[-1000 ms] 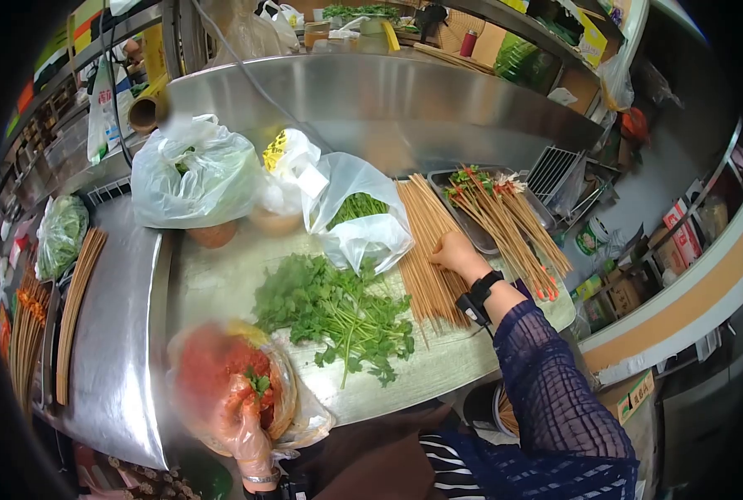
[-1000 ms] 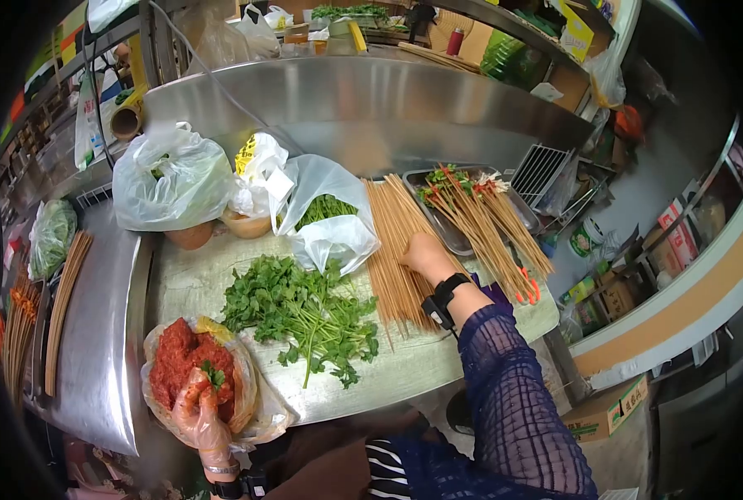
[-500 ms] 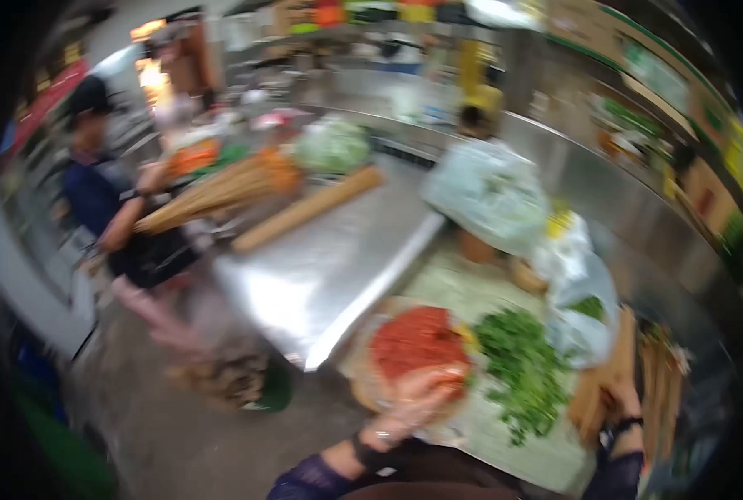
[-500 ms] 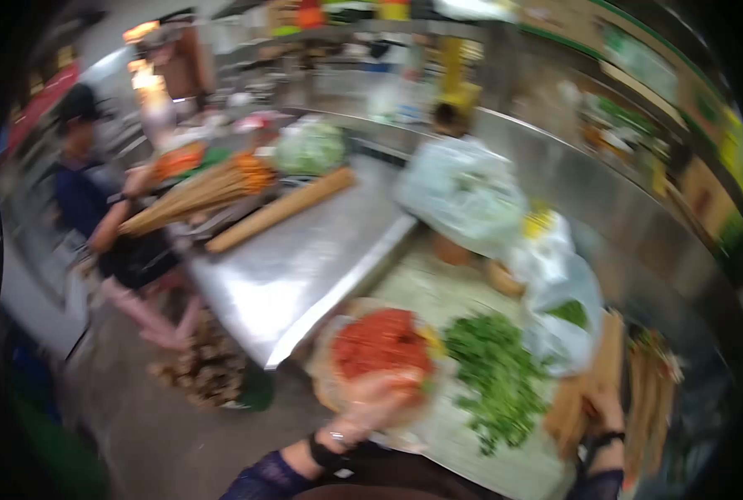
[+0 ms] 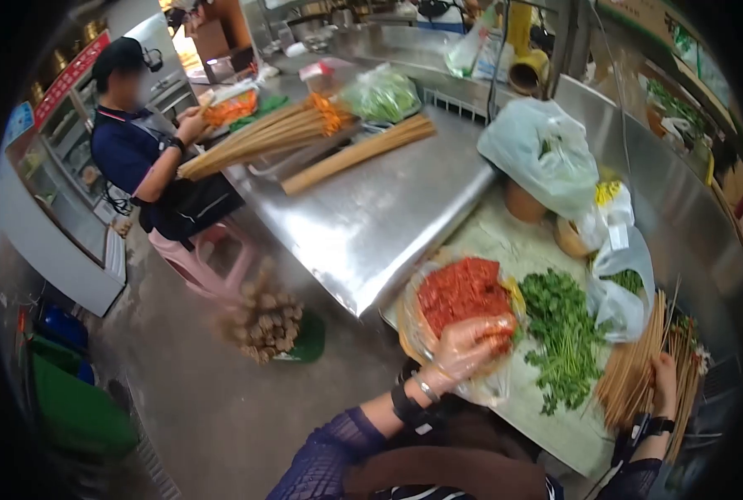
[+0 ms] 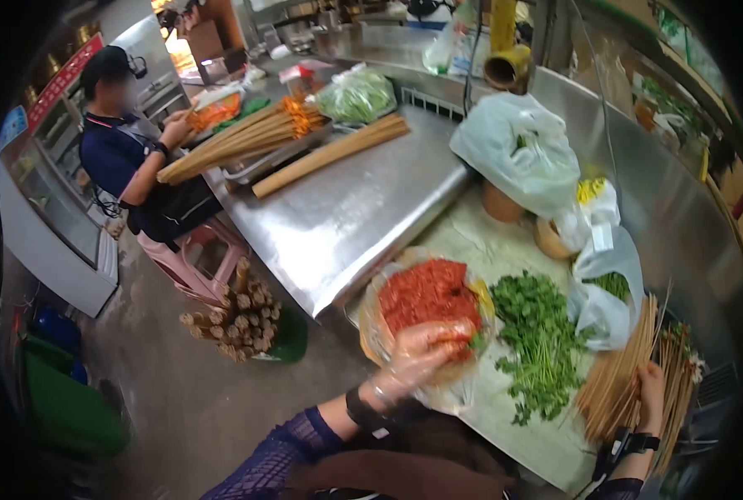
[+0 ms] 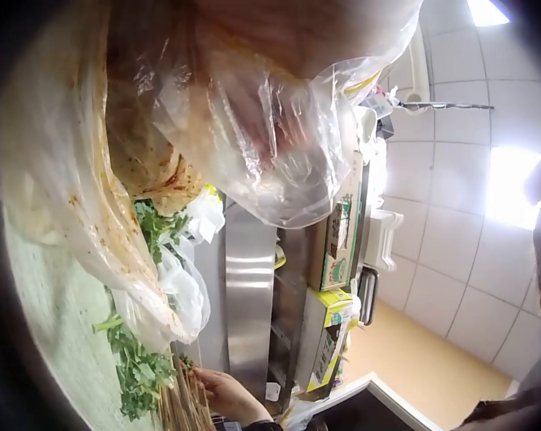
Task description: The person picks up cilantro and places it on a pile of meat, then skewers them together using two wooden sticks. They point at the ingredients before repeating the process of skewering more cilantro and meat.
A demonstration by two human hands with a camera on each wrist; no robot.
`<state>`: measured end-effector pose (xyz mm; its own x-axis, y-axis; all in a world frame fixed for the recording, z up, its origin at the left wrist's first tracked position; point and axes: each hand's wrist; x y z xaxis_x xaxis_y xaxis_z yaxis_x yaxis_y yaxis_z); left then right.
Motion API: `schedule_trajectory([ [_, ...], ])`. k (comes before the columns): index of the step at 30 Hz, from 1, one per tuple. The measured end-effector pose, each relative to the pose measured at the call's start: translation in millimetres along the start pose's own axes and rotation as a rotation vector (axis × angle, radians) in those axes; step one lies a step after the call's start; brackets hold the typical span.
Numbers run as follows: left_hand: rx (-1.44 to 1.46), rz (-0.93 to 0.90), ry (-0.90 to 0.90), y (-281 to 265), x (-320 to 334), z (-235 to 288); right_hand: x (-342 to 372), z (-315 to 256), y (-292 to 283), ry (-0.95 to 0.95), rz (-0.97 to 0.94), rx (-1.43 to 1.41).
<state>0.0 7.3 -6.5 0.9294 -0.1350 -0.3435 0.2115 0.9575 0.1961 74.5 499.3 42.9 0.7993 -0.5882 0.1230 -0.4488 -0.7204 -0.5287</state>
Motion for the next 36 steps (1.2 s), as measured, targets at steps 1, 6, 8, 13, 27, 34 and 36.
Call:
schedule_trajectory([
  [1,0.032,-0.009,-0.028,-0.2,0.5,0.8,11.5,-12.7,-1.2,-0.001,-0.052,-0.158],
  [6,0.132,0.071,-0.100,4.7,0.8,5.7,66.7,-58.2,46.2,-0.194,0.045,-0.709],
  [8,0.197,0.139,-0.132,5.4,-1.5,4.3,98.3,-85.5,82.7,-0.253,0.136,-0.811],
  [13,0.810,0.299,-0.223,3.0,-6.9,23.3,150.8,-123.0,166.3,-0.399,-0.100,-0.951],
  [27,0.337,0.430,-0.248,16.8,10.4,39.5,197.2,-121.6,202.6,-0.237,-0.812,-0.873],
  [34,0.184,0.242,-0.305,19.3,20.2,50.8,169.9,-131.4,173.1,-0.247,-0.583,-1.023],
  [36,0.154,0.200,-0.287,23.0,21.6,54.0,161.9,-130.8,173.8,-0.199,-0.560,-1.042],
])
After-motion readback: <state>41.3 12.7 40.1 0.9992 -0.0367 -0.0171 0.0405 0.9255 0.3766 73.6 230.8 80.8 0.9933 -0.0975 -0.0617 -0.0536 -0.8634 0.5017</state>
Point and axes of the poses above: each hand's wrist, its own x-axis away from the middle knuckle, its own y-axis out of the palm, z = x × y, and after that the axes turned 6 degrees about z, right-handed
